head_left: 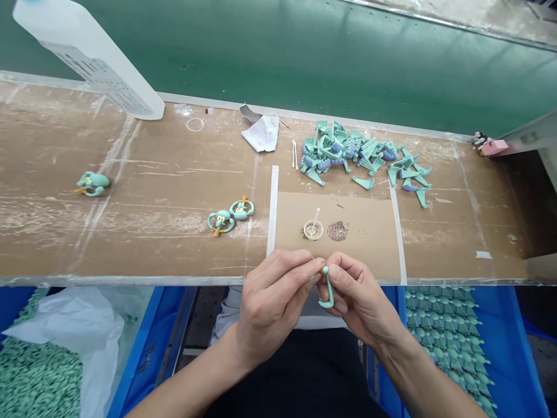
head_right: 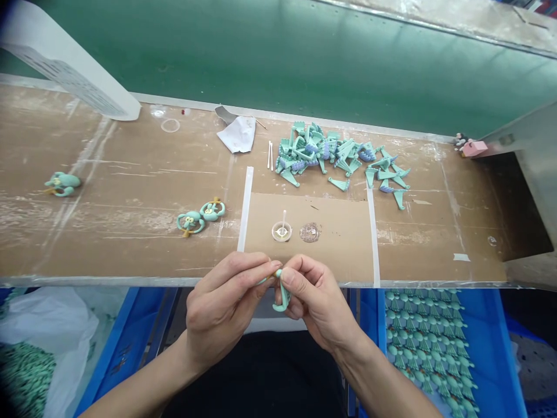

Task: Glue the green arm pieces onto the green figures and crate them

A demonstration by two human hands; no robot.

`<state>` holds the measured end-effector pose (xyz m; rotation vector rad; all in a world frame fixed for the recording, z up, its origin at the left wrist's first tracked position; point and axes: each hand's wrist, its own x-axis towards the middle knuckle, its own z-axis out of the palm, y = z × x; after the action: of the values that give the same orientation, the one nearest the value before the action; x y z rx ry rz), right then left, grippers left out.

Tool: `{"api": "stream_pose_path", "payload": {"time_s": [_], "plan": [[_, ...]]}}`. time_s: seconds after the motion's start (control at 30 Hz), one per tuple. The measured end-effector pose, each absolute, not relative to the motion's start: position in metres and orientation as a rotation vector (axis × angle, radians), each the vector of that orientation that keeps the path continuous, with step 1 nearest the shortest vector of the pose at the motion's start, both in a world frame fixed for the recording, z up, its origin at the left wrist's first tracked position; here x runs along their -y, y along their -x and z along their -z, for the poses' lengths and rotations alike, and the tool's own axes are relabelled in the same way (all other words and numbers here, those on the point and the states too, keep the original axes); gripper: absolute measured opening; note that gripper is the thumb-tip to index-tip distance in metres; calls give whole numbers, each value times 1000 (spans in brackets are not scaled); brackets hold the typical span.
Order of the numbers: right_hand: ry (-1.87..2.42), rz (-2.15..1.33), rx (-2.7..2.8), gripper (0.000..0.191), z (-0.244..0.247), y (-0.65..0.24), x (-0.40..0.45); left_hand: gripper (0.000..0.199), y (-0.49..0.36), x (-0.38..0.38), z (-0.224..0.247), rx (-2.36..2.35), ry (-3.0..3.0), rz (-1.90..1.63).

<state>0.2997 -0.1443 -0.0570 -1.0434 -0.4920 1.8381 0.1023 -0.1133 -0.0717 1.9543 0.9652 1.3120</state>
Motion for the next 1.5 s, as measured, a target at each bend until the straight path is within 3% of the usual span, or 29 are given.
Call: {"api": "stream_pose_path", "payload": {"time_s": [0.4, 0.5, 0.6, 0.73, 1.0, 1.23, 1.33, 1.43, 1.5], "plan": [[1356, -1487, 983, 22, 28, -286, 169, 3, -100, 111, 67, -914, -1219, -1184], [1352, -1244, 1217, 6, 21, -287, 170, 28, -102, 108, 72, -729, -787, -1095], [1302, -1032, 1344, 22, 23, -289, 169, 44, -102, 108, 73, -576, -455, -959], [1258, -866, 1509, 41, 26, -286, 165, 48, -101, 111, 75, -456, -403, -901], [1260, -582, 1650, 46, 24, -280, 159, 56, -104, 110, 72, -490, -397, -911], [1324, -777, 1542, 22, 24, -310, 153, 74, -133, 116, 54, -559, -456, -930], [1398, -888, 1398, 7, 19, -335, 157, 70, -163, 118, 53, -582, -433, -890], [1498, -924, 1296, 17, 15, -373, 160, 69, -191, 122, 54, -528, -411, -828], [1641, -768, 1281, 24, 16, -413, 152, 75, -200, 124, 58, -496, -428, -783]]}}
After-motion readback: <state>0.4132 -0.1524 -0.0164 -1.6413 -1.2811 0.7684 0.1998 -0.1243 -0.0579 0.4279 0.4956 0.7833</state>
